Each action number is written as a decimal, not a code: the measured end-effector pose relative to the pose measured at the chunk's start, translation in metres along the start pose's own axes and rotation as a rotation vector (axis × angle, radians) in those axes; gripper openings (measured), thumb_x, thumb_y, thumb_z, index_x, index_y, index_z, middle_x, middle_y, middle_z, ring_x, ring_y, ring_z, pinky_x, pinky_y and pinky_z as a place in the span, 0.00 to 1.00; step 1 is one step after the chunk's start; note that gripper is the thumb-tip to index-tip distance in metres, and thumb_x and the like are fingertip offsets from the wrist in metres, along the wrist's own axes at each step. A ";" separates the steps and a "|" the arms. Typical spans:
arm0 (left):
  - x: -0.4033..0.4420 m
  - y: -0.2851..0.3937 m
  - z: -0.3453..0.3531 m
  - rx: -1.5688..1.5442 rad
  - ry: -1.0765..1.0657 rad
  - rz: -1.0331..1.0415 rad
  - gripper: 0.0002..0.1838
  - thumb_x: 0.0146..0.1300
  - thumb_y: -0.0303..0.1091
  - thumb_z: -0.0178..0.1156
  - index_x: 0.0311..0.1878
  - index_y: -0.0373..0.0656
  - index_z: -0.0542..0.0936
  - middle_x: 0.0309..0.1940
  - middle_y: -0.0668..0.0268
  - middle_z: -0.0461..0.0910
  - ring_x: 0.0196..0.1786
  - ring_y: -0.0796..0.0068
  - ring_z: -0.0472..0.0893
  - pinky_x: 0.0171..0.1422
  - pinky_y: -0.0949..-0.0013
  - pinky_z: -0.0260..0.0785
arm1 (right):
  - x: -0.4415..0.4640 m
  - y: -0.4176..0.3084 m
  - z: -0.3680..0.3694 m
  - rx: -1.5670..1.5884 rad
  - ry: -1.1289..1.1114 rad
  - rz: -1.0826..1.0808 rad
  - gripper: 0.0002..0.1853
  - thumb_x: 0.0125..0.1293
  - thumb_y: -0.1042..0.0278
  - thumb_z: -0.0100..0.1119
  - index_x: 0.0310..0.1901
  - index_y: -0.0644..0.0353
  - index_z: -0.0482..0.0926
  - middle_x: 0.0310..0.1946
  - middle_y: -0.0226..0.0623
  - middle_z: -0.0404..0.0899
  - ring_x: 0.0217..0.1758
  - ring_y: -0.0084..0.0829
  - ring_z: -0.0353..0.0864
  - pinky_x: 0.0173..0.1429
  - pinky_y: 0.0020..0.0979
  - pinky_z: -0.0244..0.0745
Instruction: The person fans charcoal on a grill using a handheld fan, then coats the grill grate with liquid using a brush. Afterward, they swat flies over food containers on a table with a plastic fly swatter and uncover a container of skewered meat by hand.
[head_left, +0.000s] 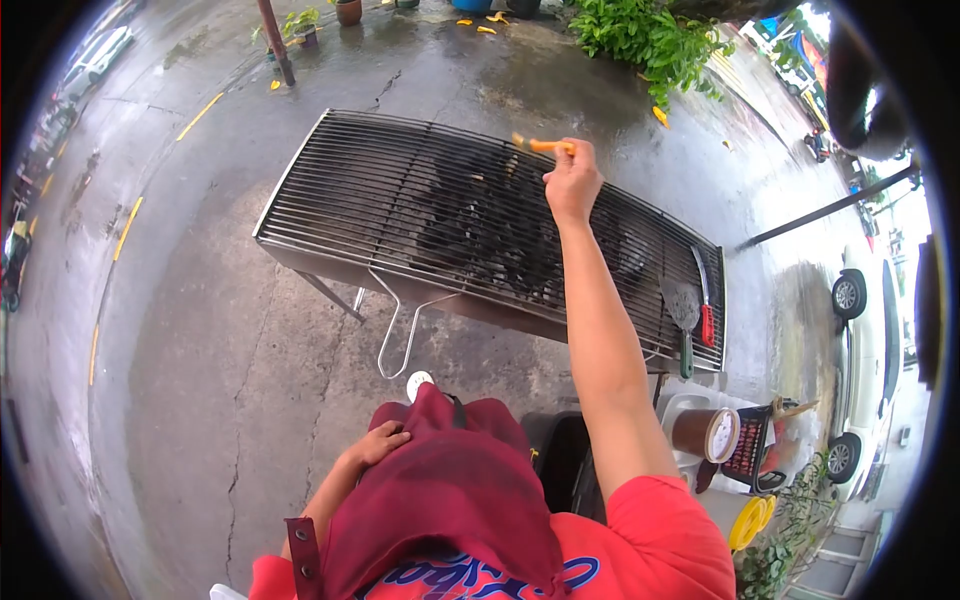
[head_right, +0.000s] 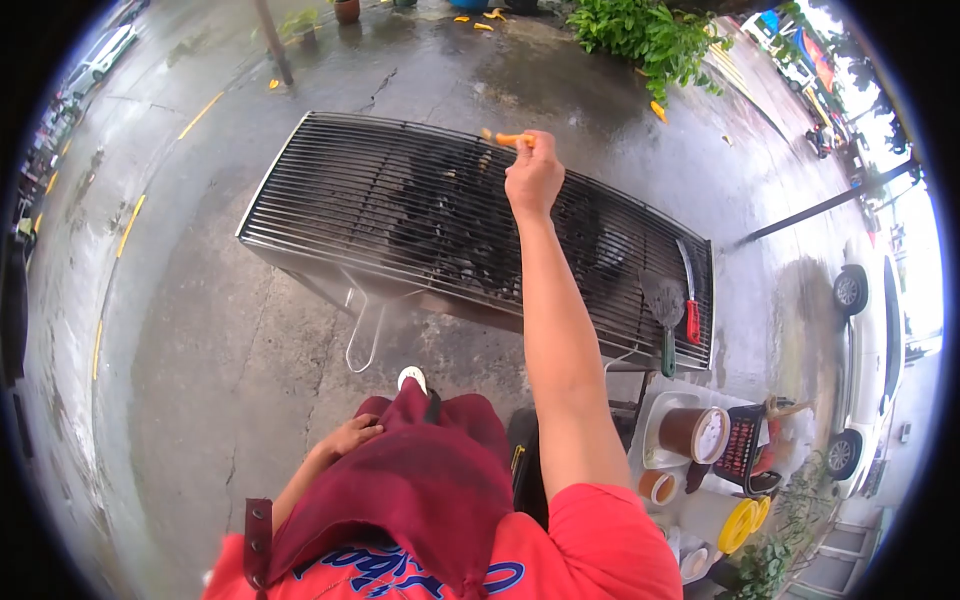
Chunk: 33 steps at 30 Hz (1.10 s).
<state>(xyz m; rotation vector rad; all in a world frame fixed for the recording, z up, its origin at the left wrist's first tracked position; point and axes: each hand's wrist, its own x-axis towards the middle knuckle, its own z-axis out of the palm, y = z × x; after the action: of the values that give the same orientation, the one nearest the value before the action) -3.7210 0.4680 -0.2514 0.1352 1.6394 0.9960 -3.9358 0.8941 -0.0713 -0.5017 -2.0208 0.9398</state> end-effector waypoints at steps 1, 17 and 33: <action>-0.002 -0.001 0.003 -0.002 -0.009 0.004 0.34 0.66 0.52 0.53 0.64 0.33 0.67 0.61 0.49 0.70 0.65 0.58 0.69 0.68 0.63 0.59 | -0.005 -0.003 -0.002 -0.039 -0.028 -0.012 0.07 0.67 0.71 0.55 0.43 0.62 0.74 0.29 0.39 0.81 0.16 0.29 0.79 0.24 0.30 0.72; 0.023 0.016 0.078 0.343 -0.112 0.065 0.35 0.65 0.54 0.53 0.63 0.32 0.68 0.62 0.47 0.69 0.66 0.55 0.67 0.69 0.62 0.58 | -0.192 0.068 -0.349 1.101 0.812 0.781 0.09 0.71 0.66 0.52 0.49 0.58 0.72 0.40 0.34 0.78 0.25 0.17 0.66 0.27 0.20 0.63; 0.048 0.049 0.186 0.788 -0.381 0.111 0.33 0.64 0.52 0.54 0.62 0.33 0.69 0.62 0.46 0.68 0.66 0.52 0.67 0.70 0.59 0.57 | -0.448 0.163 -0.573 -0.567 1.068 0.829 0.10 0.67 0.70 0.53 0.41 0.70 0.73 0.29 0.42 0.77 0.15 0.30 0.78 0.21 0.29 0.73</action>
<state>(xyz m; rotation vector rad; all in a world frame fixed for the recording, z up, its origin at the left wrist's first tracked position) -3.5995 0.6244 -0.2520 0.8946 1.5887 0.3187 -3.2076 0.9655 -0.2147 -1.7906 -1.0037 0.3123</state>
